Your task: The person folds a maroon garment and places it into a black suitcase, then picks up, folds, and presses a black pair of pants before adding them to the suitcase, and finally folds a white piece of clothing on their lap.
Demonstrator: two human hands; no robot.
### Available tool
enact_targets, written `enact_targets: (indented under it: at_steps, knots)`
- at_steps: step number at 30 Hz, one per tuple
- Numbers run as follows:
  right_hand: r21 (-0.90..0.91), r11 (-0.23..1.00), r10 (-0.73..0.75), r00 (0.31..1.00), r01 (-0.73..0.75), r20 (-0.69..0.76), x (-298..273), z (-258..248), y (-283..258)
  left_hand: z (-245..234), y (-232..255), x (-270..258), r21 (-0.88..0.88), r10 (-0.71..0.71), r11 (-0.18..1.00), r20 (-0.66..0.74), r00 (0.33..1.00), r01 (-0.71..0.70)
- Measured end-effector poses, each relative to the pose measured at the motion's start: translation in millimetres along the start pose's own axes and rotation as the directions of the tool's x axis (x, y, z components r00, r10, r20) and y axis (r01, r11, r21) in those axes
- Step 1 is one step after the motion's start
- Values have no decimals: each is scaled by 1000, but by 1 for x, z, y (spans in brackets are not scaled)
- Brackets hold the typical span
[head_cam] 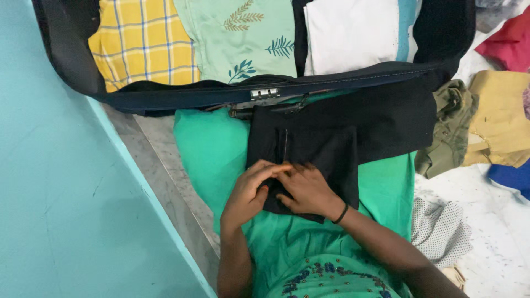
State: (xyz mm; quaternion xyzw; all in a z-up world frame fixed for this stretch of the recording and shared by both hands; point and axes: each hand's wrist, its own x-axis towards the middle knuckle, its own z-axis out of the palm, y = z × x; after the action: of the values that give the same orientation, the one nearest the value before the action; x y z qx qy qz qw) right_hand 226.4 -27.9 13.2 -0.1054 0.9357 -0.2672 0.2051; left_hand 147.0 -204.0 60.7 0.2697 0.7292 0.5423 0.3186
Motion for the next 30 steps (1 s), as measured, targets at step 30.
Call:
enact_targets:
  at_steps: [30]
  knots:
    - [289, 884, 443, 464, -368, -767, -128, -42, 141, 97, -74, 109, 665, 20, 646, 477, 879, -376]
